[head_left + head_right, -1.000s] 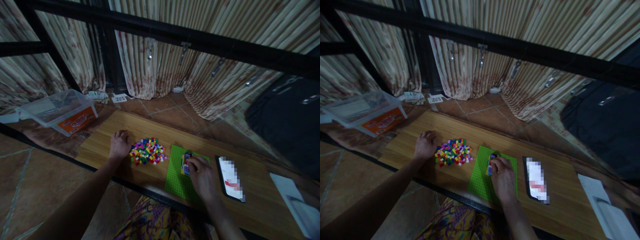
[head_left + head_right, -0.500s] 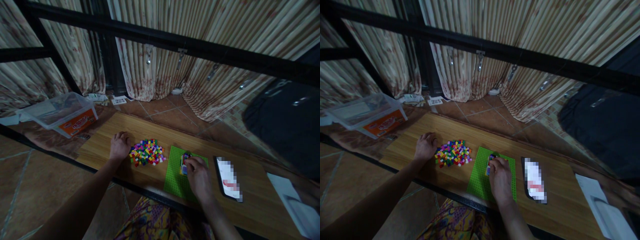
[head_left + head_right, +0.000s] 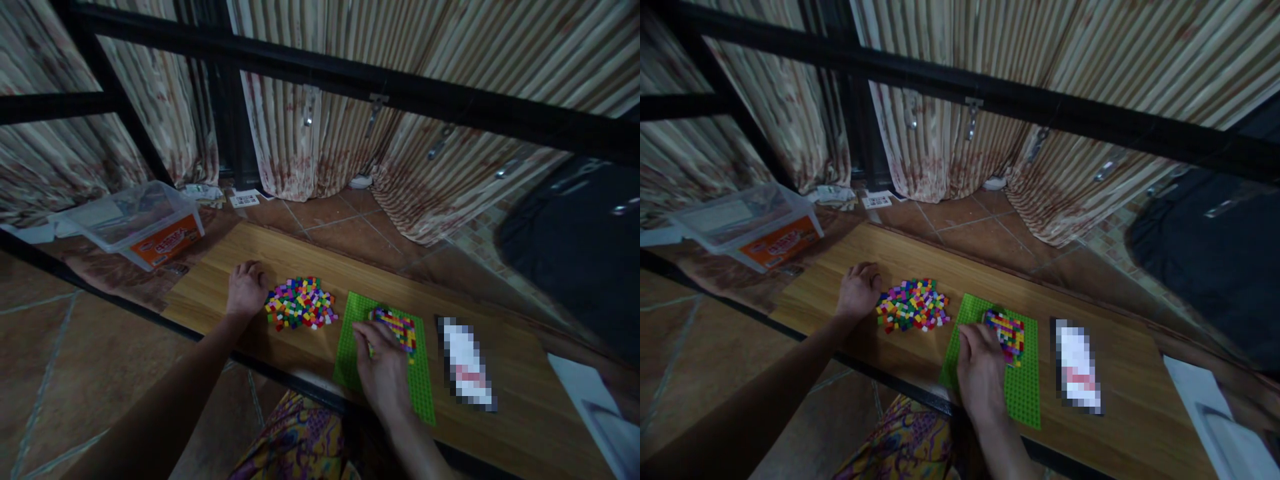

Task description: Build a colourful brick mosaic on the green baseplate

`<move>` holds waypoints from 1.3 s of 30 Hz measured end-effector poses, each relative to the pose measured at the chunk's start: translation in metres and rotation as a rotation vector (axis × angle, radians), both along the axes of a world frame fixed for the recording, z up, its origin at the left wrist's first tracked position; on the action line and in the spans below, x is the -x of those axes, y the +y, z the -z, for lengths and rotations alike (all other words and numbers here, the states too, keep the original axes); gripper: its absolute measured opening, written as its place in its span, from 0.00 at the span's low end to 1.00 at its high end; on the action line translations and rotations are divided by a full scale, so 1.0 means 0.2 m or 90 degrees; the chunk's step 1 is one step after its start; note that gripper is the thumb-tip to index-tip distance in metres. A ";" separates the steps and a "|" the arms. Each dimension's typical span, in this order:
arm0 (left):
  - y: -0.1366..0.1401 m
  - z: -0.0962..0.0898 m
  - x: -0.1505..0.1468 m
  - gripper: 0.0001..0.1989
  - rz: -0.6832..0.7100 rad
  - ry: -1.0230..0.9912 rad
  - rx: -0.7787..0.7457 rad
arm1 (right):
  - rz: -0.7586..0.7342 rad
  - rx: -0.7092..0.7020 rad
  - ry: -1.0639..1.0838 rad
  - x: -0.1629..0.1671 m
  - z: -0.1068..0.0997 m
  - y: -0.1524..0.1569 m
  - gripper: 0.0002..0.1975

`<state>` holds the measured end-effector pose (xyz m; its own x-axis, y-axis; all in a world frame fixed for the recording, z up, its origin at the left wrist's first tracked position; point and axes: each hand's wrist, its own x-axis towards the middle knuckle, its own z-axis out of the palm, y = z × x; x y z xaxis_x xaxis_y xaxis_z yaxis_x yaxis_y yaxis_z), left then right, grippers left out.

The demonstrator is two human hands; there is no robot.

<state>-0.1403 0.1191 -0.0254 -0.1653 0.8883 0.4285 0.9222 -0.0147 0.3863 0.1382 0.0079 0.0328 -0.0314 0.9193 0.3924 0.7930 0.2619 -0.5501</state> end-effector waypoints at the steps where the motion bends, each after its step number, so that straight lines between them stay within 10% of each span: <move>1: 0.00 0.00 0.00 0.16 0.001 -0.001 -0.001 | -0.017 0.012 -0.009 0.04 0.02 0.01 0.12; 14: -0.01 -0.01 0.00 0.16 -0.001 -0.004 -0.001 | -0.029 0.038 -0.139 0.13 0.21 0.21 0.14; 39: 0.00 0.01 0.01 0.17 0.014 0.036 -0.008 | 0.081 0.036 0.152 -0.07 -0.01 -0.08 0.14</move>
<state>-0.1433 0.1201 -0.0269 -0.1215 0.8861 0.4472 0.9421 -0.0389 0.3331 0.1519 -0.0089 0.0345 0.1730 0.9307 0.3224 0.6633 0.1319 -0.7367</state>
